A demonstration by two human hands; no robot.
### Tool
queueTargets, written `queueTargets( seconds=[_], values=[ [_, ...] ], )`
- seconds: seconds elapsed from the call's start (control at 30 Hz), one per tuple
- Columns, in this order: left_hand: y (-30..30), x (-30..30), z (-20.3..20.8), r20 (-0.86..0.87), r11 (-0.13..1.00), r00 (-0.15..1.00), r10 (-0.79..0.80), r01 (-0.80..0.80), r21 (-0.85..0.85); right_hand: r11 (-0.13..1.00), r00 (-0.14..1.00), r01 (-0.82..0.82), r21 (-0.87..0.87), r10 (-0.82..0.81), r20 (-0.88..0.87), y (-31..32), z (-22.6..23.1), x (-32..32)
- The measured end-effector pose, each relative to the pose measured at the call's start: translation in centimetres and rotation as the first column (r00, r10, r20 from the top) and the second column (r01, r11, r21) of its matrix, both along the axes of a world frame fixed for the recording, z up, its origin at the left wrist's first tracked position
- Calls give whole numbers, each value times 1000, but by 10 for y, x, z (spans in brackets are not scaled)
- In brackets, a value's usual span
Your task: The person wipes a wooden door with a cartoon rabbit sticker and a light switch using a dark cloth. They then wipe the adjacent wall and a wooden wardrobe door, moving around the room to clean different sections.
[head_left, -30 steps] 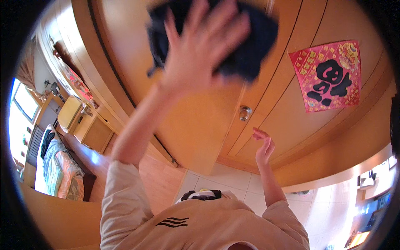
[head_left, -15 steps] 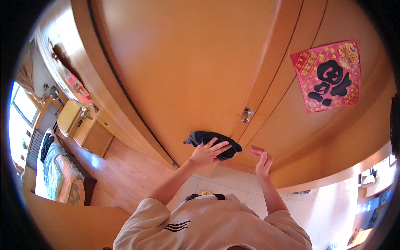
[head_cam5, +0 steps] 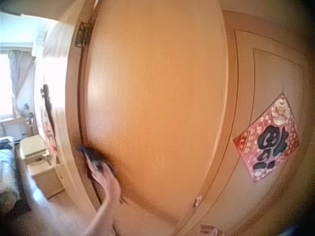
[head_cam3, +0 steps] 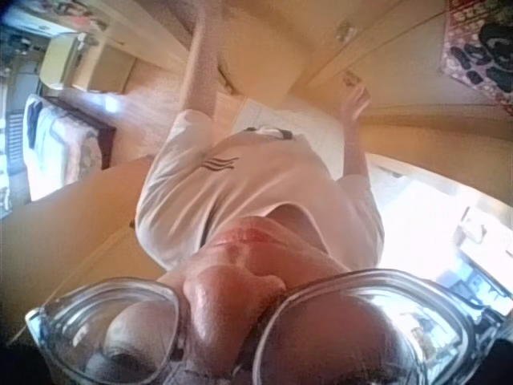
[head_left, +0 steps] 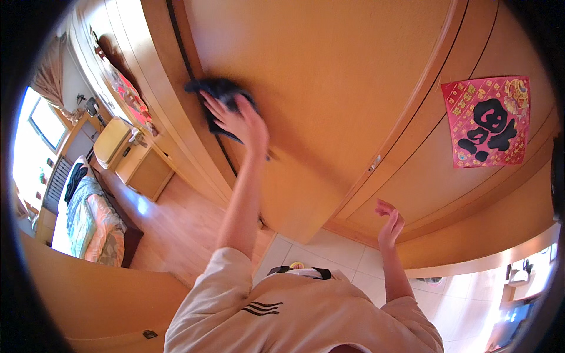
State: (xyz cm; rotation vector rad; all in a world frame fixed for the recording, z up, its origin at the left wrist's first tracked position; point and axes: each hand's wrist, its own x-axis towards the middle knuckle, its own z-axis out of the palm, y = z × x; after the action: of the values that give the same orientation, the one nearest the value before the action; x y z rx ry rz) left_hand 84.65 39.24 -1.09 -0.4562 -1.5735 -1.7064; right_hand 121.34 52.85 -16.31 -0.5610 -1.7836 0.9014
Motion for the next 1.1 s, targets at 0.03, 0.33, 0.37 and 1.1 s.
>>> queueTargets(
  seconds=[0.03,0.33,0.37,1.1],
  values=[
    [11,19,-17,3,998,998,57,-57,-27,1000,1000,0,12,-1,14,-1,1,-3],
    [37,127,-110,-473,817,825,-308,-25,-576,977,977,-215,-7,215,14,-20,13,-31],
    [32,114,-82,-450,772,823,-348,-21,-635,979,979,-204,-14,204,17,-18,12,-29],
    [29,89,-262,-133,935,988,-82,30,-352,967,996,76,-242,-61,71,-12,-51,41]
  ],
)
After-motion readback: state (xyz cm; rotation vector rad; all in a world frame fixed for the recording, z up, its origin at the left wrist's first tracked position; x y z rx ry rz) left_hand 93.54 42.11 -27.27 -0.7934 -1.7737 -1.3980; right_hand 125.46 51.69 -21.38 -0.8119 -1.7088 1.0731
